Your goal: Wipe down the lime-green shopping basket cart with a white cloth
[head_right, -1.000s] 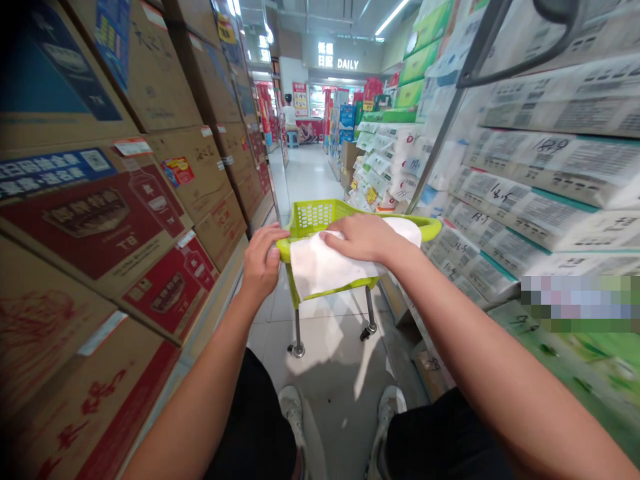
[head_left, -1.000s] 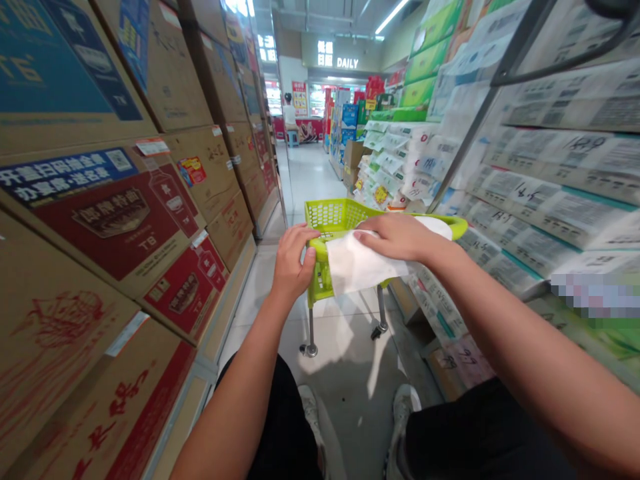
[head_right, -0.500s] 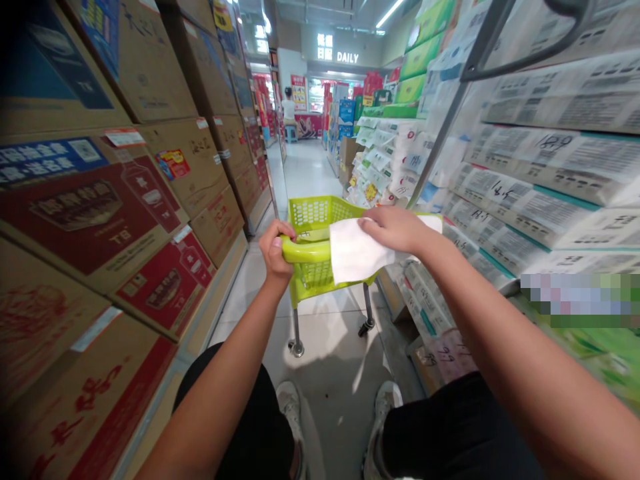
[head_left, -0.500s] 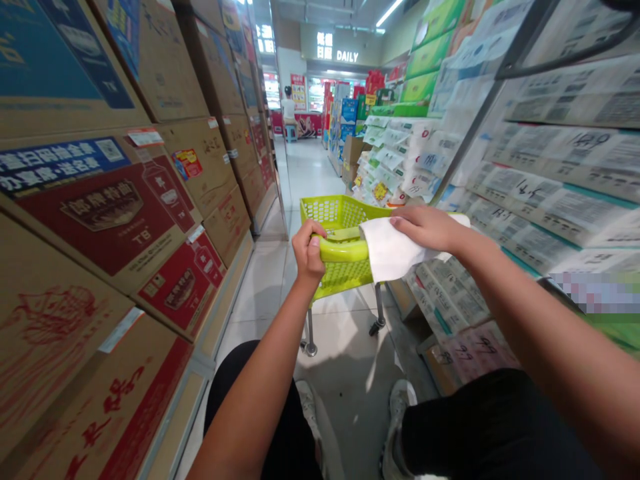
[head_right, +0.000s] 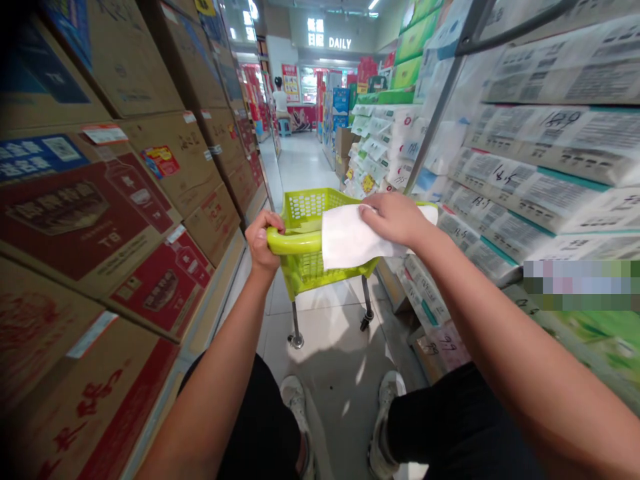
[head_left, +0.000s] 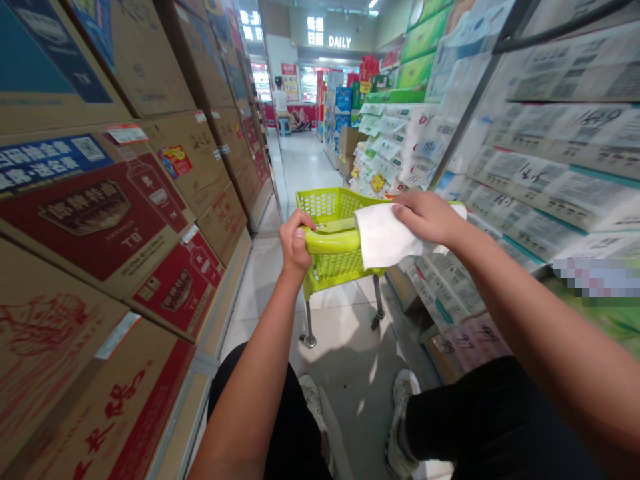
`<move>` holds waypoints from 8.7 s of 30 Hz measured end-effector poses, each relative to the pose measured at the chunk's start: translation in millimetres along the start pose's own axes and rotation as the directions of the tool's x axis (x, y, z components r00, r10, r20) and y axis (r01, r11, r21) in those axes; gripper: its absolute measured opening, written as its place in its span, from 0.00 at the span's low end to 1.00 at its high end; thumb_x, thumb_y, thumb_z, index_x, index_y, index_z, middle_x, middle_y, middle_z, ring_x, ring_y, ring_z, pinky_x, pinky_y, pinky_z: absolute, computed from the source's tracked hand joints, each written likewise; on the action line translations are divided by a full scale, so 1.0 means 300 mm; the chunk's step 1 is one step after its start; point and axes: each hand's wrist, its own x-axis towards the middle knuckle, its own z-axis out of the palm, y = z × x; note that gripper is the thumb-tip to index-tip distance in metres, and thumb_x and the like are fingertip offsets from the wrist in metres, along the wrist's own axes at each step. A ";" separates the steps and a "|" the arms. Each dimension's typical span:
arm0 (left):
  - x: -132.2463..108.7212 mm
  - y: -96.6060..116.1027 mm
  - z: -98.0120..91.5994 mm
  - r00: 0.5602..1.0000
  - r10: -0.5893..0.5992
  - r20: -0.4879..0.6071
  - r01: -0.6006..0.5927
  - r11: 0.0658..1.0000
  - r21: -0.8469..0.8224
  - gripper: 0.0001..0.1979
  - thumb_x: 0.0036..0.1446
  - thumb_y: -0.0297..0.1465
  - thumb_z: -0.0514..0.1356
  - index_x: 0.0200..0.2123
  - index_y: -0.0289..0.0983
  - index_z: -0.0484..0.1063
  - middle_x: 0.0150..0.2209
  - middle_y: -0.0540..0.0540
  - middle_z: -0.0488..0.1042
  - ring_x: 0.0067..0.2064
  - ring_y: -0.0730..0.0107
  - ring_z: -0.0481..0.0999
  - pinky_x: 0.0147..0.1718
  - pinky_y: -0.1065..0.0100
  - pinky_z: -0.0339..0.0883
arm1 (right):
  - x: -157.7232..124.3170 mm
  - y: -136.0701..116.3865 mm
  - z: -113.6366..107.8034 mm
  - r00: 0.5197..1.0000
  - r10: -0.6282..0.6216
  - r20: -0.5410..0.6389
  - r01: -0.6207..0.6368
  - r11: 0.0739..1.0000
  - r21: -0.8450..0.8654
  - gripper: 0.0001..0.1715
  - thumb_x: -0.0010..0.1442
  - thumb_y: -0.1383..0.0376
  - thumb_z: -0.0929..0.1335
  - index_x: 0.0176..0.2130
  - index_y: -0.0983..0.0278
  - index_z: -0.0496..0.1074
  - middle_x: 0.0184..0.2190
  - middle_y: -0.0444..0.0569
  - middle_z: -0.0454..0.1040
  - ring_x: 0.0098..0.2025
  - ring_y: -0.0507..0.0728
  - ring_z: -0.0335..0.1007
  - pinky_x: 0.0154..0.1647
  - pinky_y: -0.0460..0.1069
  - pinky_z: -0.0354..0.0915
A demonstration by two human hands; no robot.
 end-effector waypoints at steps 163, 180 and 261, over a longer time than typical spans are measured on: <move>-0.162 0.107 0.048 0.913 -0.043 0.407 -0.187 0.840 0.509 0.13 0.74 0.34 0.53 0.46 0.40 0.78 0.45 0.45 0.83 0.49 0.64 0.80 0.51 0.60 0.66 | -0.205 -0.340 -0.052 0.956 0.089 0.278 -0.010 0.962 -0.273 0.37 0.74 0.43 0.55 0.61 0.63 0.74 0.51 0.60 0.81 0.51 0.67 0.77 0.47 0.56 0.65; -0.097 0.043 -0.173 0.581 -0.727 0.366 -0.187 0.319 0.929 0.39 0.60 0.66 0.51 0.44 0.40 0.84 0.43 0.38 0.85 0.48 0.47 0.81 0.43 0.56 0.66 | -0.166 -0.310 0.045 0.942 0.173 0.286 -0.012 0.873 -0.488 0.34 0.75 0.49 0.56 0.43 0.68 0.81 0.39 0.65 0.82 0.42 0.66 0.80 0.41 0.55 0.66; -0.136 0.018 -0.304 0.843 -0.531 0.086 0.175 0.423 0.889 0.19 0.69 0.41 0.51 0.50 0.37 0.77 0.50 0.35 0.78 0.57 0.45 0.74 0.67 0.42 0.56 | -0.046 -0.358 0.282 0.929 -0.079 0.362 0.166 0.962 -0.215 0.29 0.77 0.50 0.55 0.48 0.62 0.77 0.51 0.56 0.81 0.48 0.62 0.80 0.40 0.51 0.67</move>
